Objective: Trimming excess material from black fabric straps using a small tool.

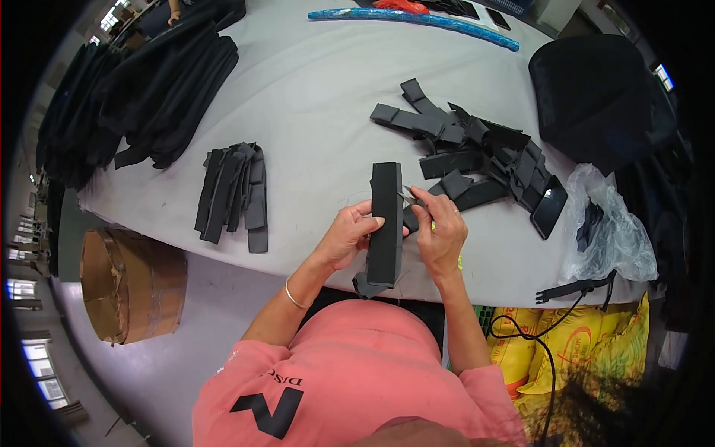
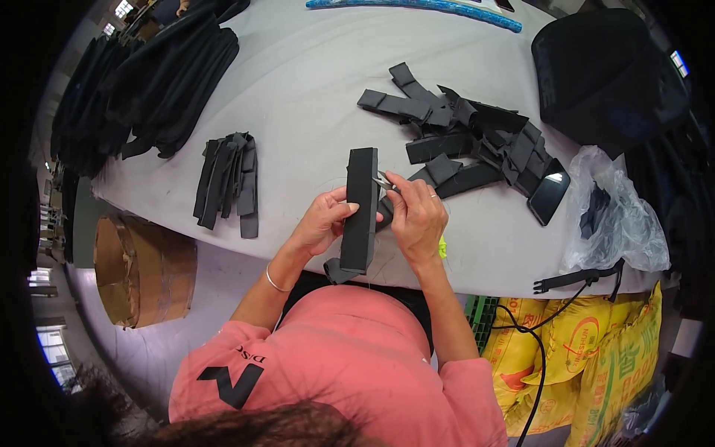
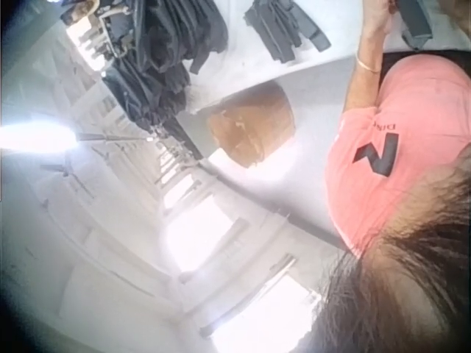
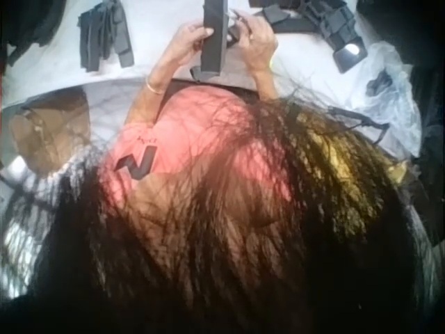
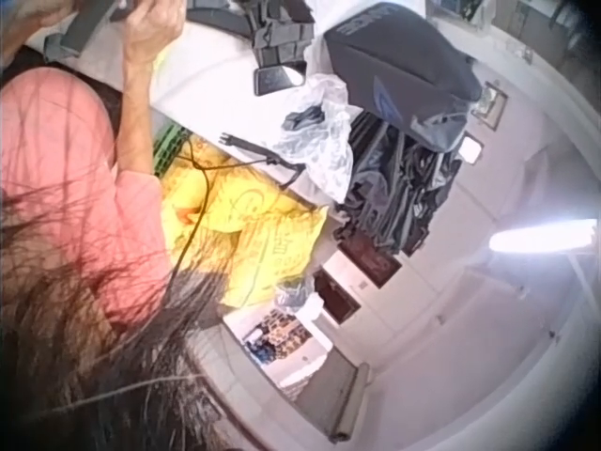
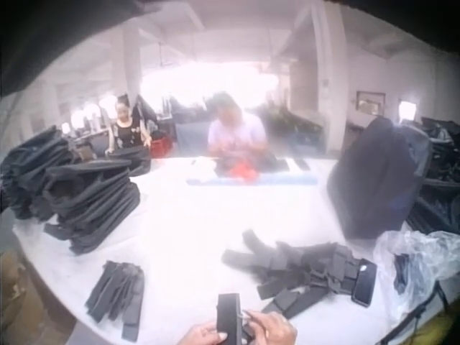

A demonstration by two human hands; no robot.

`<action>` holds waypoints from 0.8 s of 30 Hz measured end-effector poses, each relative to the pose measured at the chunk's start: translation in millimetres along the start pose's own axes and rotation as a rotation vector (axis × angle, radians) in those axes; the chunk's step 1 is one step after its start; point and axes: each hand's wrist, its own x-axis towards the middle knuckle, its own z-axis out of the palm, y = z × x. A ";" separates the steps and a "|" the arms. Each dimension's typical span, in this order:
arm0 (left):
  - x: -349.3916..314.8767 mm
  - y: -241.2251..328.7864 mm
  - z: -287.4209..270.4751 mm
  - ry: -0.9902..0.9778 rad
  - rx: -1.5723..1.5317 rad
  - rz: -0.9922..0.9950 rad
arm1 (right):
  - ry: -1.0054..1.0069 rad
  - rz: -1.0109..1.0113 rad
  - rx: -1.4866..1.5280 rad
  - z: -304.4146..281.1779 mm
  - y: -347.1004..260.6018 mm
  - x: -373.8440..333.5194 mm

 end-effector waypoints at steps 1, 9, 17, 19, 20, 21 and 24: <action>0.7 0.6 0.9 -0.004 -0.010 -0.005 | 0.021 -0.040 -0.064 -0.2 -0.2 0.9; 0.6 -0.7 6.5 -0.009 0.071 0.021 | 0.048 -0.078 -0.200 1.4 1.9 -5.0; -2.7 -1.5 2.1 -0.035 0.153 0.076 | -0.025 0.141 0.287 -3.2 -6.2 -0.5; -2.0 -7.2 1.0 0.019 0.156 0.101 | -0.052 0.091 0.233 -1.7 -11.1 -0.5; -2.0 -7.4 2.1 0.019 0.157 0.104 | -0.076 0.043 0.178 -1.0 -12.8 0.7; -2.4 -7.7 3.6 0.021 0.166 0.110 | -0.112 0.062 0.155 -1.7 -14.8 1.3; 0.3 -15.2 0.0 0.039 0.196 0.116 | -0.084 -0.013 0.123 1.2 -17.3 4.0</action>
